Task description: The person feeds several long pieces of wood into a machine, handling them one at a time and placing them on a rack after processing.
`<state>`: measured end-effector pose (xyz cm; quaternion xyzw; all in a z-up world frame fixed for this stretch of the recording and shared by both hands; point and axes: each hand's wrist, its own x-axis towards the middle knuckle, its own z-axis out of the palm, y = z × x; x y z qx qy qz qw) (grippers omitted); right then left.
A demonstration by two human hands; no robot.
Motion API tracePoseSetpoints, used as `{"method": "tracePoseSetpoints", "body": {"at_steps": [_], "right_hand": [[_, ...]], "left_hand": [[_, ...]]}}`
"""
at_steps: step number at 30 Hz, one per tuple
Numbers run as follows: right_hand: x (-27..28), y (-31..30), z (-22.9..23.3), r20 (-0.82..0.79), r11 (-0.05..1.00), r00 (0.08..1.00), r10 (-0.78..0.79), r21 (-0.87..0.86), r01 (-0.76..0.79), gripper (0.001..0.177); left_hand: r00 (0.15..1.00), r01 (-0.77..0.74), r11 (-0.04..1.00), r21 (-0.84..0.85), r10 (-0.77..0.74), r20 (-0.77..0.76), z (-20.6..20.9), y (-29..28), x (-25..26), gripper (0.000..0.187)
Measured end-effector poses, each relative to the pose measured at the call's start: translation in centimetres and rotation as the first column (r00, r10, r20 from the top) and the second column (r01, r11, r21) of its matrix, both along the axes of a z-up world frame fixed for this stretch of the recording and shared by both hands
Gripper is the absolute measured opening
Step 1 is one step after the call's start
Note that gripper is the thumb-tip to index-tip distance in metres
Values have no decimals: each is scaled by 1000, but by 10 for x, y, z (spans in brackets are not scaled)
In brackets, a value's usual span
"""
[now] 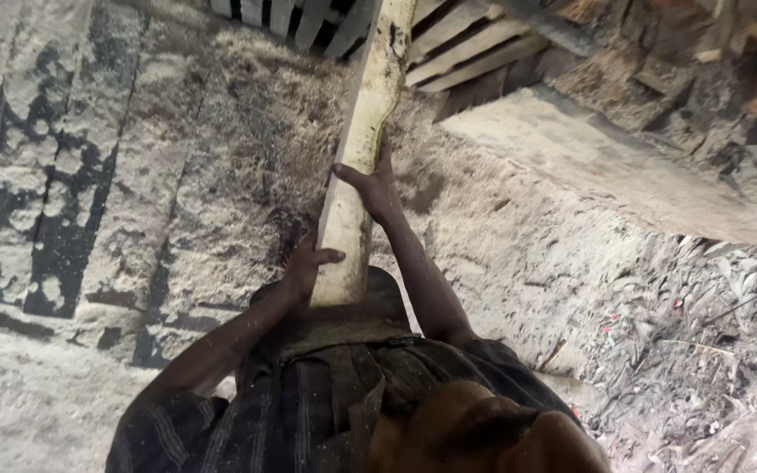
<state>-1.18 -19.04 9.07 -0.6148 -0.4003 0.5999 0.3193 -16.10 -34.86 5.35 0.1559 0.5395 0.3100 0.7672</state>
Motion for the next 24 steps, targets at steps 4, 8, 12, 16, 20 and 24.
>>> {"method": "tracePoseSetpoints", "body": {"at_steps": [4, 8, 12, 16, 20, 24], "right_hand": [[-6, 35, 8, 17, 993, 999, 31, 113, -33, 130], [-12, 39, 10, 87, 999, 995, 45, 16, -47, 134], [-12, 53, 0, 76, 998, 996, 51, -29, -49, 135], [-3, 62, -14, 42, 999, 998, 47, 22, -48, 132], [2, 84, -26, 155, 994, 987, 52, 87, -66, 134], [9, 107, -39, 103, 995, 995, 18, 97, -28, 137]], "left_hand": [[984, -55, 998, 3, 54, 168, -9, 34, -6, 57], [997, 36, 997, 72, -41, 66, -2, 43, -18, 62], [989, 142, 985, 100, -146, 28, -8, 57, -24, 68], [992, 90, 995, 31, -92, 87, -8, 71, -18, 77], [989, 138, 988, 67, -141, 54, -12, 91, -16, 74], [990, 113, 991, 71, -118, 82, -23, 114, -8, 79]]}}
